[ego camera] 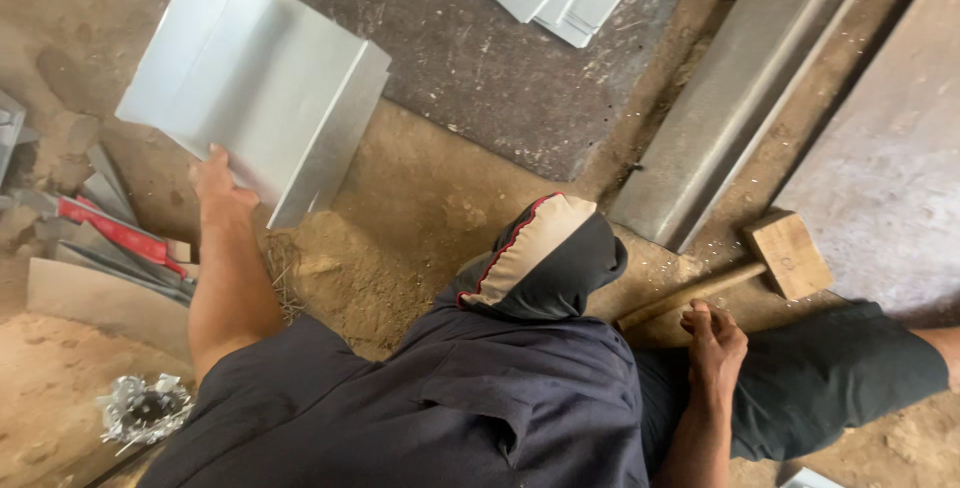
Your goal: The person sits on the ground and bends sheet metal panels by hand, folding edges over a metal form and tapping them flat with a wooden mallet. They finish each panel, set it on a stack of completed panels, and pull the next flat panel to continue bending.
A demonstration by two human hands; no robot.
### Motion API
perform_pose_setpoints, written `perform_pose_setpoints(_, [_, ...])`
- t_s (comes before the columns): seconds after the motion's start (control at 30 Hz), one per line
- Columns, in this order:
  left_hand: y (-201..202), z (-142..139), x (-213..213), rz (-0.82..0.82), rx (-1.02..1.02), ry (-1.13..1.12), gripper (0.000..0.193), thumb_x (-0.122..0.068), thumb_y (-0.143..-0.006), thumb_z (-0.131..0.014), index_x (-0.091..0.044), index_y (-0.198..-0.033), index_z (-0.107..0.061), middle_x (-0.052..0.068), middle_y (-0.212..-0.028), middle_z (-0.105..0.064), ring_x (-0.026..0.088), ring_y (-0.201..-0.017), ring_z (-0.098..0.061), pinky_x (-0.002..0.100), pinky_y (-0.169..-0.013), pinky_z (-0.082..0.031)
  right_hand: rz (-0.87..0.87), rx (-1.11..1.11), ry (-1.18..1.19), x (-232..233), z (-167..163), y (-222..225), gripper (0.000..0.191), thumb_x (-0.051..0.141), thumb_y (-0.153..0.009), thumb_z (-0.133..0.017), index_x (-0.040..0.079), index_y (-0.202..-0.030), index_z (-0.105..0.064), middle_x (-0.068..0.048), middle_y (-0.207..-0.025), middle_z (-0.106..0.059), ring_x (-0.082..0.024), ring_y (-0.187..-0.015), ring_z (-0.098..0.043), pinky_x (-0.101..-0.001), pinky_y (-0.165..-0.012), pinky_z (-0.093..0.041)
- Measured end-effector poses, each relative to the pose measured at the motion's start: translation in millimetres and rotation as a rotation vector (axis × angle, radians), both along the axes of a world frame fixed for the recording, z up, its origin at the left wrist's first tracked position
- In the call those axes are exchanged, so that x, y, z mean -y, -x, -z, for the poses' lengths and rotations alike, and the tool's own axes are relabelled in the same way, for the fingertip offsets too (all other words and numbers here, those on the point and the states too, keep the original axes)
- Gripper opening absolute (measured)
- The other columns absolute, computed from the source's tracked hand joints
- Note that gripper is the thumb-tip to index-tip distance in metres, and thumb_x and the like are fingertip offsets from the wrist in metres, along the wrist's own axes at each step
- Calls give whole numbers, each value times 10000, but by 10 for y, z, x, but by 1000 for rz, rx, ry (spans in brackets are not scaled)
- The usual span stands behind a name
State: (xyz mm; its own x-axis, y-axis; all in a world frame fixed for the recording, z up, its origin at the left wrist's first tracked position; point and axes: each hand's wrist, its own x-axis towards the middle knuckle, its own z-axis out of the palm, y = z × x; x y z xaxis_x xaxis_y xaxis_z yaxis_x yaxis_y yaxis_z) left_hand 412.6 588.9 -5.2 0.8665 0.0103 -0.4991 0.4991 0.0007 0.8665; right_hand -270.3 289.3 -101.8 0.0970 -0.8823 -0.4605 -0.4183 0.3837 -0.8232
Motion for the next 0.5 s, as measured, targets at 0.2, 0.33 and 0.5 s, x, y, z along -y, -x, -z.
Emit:
perform_pose_setpoints(0.2, [109, 133, -262, 236, 400, -860, 608, -462, -1184, -586, -74, -1612, -398, 200, -1613, -499, 350, -1422, -557, 476, -1192, -476, -37, -43, -37, -22, -54, -30, 342, 205, -1033, -657, -101, -1184, -691, -202, -978, -733, -238, -891, -726, -314, -834, -565])
perform_pose_setpoints(0.33, [382, 271, 58, 758, 611, -611, 402, -248, -952, -575, -88, -1307, -676, 135, -1195, -714, 341, -923, -712, 439, -783, -573, -14, -12, -36, -70, -81, -19, 330, 187, -1038, -653, -106, -1184, -694, -208, -984, -733, -243, -915, -722, -309, -857, -556])
perform_pose_setpoints(0.5, [760, 211, 504, 672, 614, -944, 309, -300, -1011, -668, -65, -1208, -700, 237, -799, -691, 402, -760, -688, 487, -762, -535, -29, -35, -36, -92, -106, -4, 319, 178, -1044, -632, -107, -1175, -688, -199, -984, -734, -240, -908, -727, -307, -848, -553])
